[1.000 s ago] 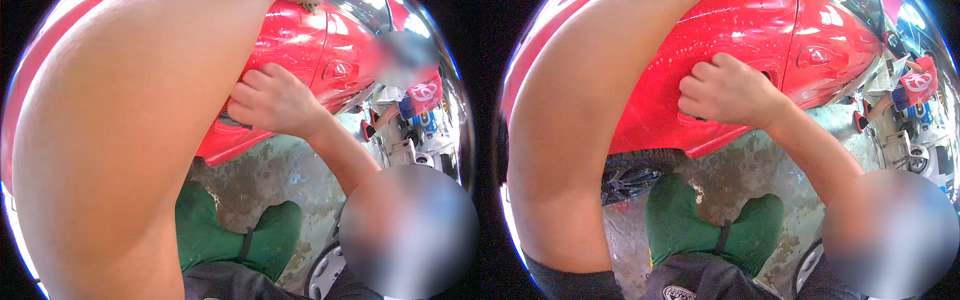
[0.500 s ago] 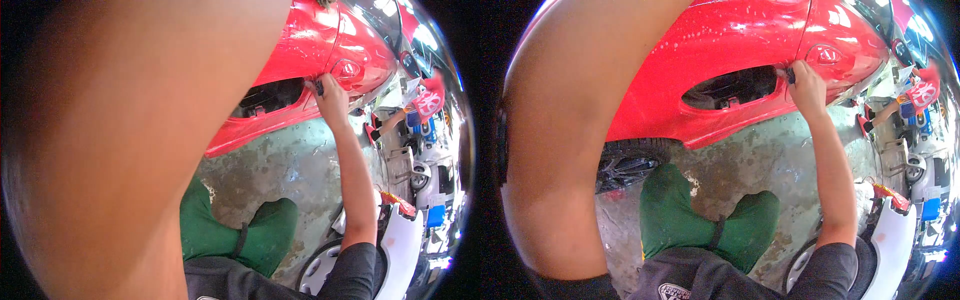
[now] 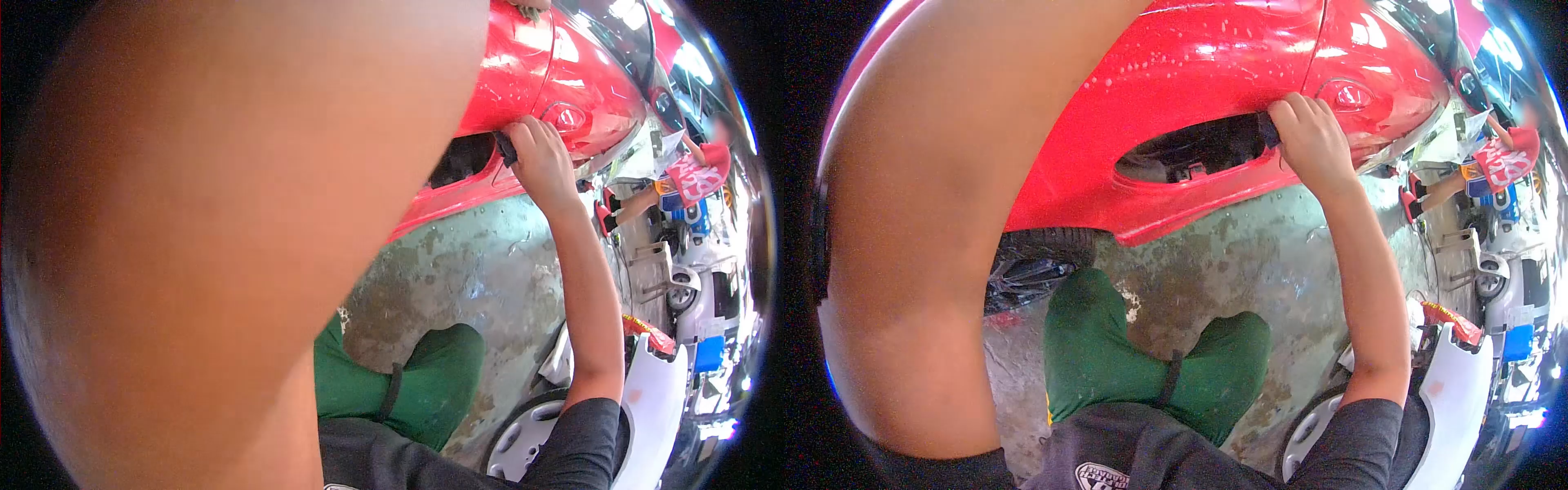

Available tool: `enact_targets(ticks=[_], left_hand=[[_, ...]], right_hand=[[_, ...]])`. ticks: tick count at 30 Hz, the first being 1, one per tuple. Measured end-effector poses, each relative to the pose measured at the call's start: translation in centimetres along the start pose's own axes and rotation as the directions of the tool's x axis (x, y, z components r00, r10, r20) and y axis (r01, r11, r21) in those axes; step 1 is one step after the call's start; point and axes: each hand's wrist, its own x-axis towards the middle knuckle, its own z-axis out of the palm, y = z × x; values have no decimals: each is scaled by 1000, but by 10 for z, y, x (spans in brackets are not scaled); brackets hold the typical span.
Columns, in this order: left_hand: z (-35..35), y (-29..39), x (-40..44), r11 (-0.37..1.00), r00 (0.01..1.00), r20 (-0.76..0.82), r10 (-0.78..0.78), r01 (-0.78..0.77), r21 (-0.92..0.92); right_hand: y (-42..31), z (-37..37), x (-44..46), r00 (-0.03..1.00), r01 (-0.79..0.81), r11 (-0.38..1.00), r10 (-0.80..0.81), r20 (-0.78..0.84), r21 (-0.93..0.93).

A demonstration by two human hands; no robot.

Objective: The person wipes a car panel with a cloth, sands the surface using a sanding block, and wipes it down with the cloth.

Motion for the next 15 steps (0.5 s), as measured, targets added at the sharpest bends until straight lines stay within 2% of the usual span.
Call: enact_targets(ticks=[4, 7, 9, 13, 15], left_hand=[[1, 0, 1, 1000, 1000, 18, 17, -17, 9], [-4, 0, 0, 1000, 999, 45, 7, -7, 18], [-9, 5, -4, 1000, 997, 80, -9, 9, -8], [-4, 5, -6, 999, 1000, 21, -18, 19, -29], [-4, 4, -5, 999, 1000, 15, -22, 22, -27]], right_hand=[[9, 21, -20, 992, -127, 992, 127, 14, 2], [2, 18, -25, 969, -227, 974, 227, 97, -11], [1, 12, -17, 989, -133, 990, 136, 63, -51], [-4, -7, 3, 1000, 1, 994, 0, 16, -110], [1, 6, -11, 992, -124, 991, 124, 0, -52]])
